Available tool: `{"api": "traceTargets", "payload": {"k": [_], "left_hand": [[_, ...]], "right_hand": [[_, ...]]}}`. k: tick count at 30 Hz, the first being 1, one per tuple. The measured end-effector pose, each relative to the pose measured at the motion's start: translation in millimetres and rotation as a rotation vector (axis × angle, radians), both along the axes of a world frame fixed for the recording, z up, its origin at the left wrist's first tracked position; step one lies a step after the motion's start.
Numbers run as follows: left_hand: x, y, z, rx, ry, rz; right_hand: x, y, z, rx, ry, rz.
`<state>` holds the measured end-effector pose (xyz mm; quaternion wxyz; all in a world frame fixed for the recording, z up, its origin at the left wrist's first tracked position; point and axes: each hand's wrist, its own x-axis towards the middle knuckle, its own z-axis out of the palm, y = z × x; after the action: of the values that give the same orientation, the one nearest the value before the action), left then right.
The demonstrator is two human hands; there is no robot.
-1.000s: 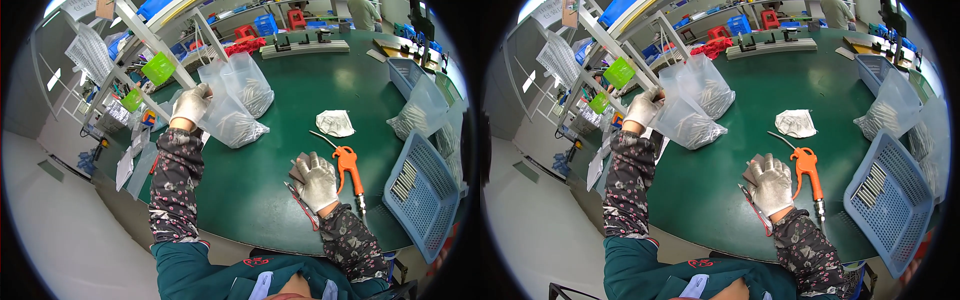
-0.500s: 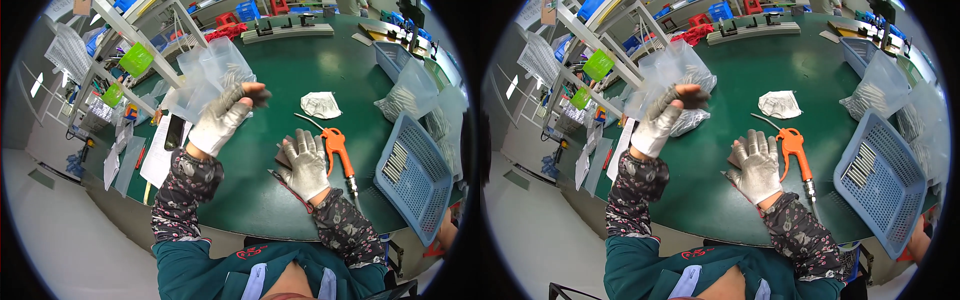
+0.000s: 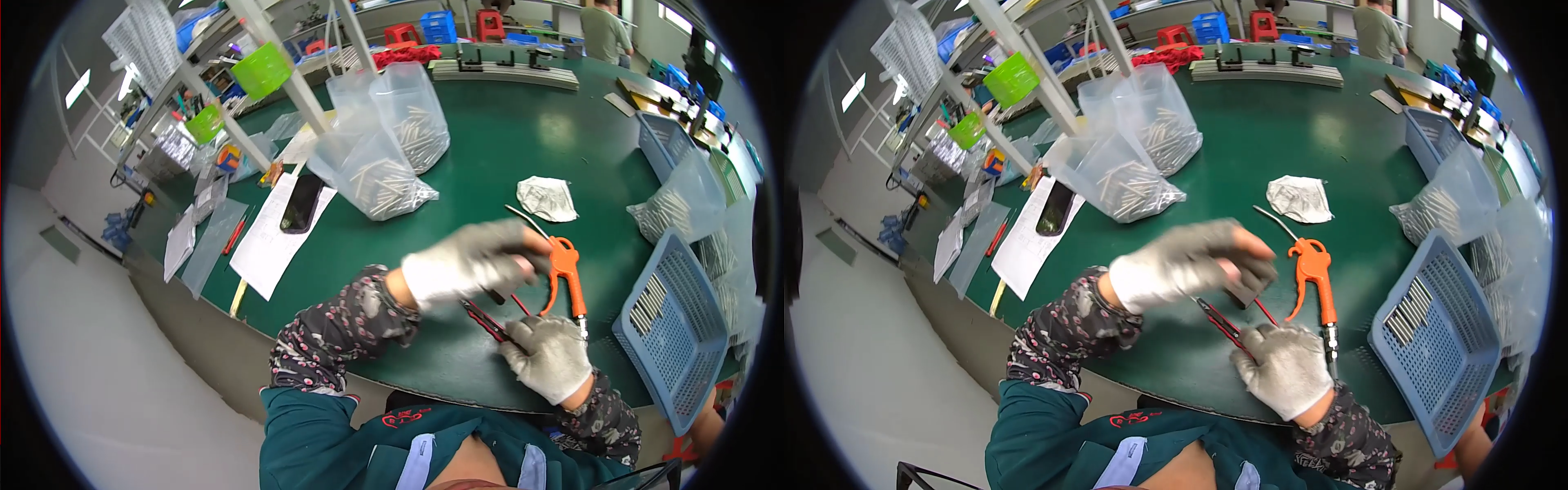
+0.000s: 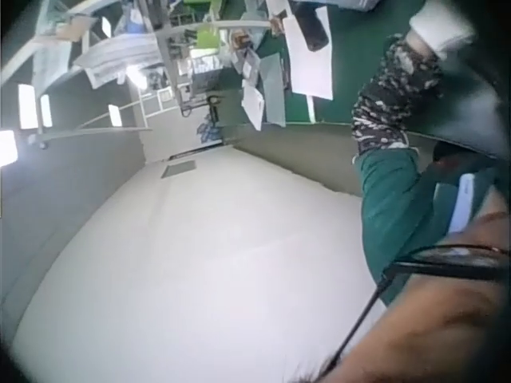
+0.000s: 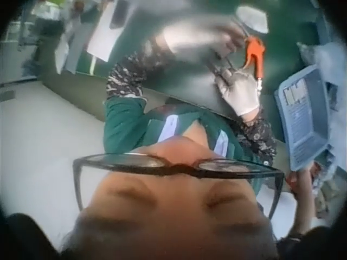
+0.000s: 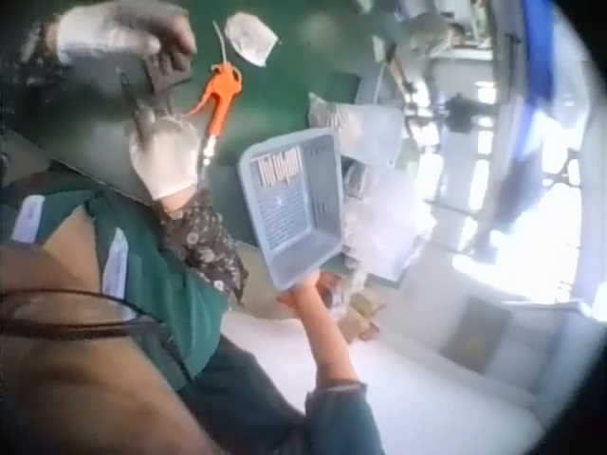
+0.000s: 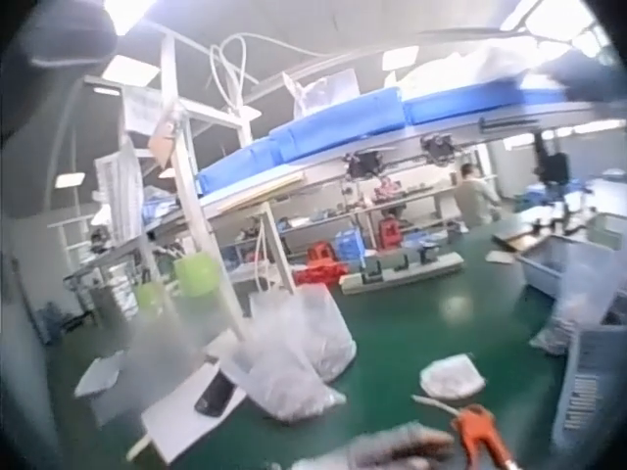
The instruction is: Inspecting and cleaning small metal cylinders at an industrial workbench using a sanding block.
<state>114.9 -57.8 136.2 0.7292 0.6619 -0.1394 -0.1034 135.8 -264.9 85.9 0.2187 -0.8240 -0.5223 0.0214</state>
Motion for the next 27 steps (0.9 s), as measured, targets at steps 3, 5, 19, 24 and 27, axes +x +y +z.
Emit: {"api": "traceTargets", "payload": {"k": [3,5,19,24,27], "left_hand": [[0,-34,9,0.318,-0.325,-0.158],[-1,-51,0,0.284,-0.378,-0.185],[3,-50,-102,0.405,-0.578,0.641],[-4,-34,-127,0.541,-0.553,0.728],[-6,-33,-129,0.594,-0.721,0.733]], "right_hand": [[3,-19,12,-0.057,-0.032,-0.017],[5,-30,12,0.066,-0.090,-0.015],[22,-72,-23,0.119,-0.224,0.093],[43,-73,-43,0.165,-0.204,0.218],[49,-66,-73,0.594,-0.264,0.268]]}}
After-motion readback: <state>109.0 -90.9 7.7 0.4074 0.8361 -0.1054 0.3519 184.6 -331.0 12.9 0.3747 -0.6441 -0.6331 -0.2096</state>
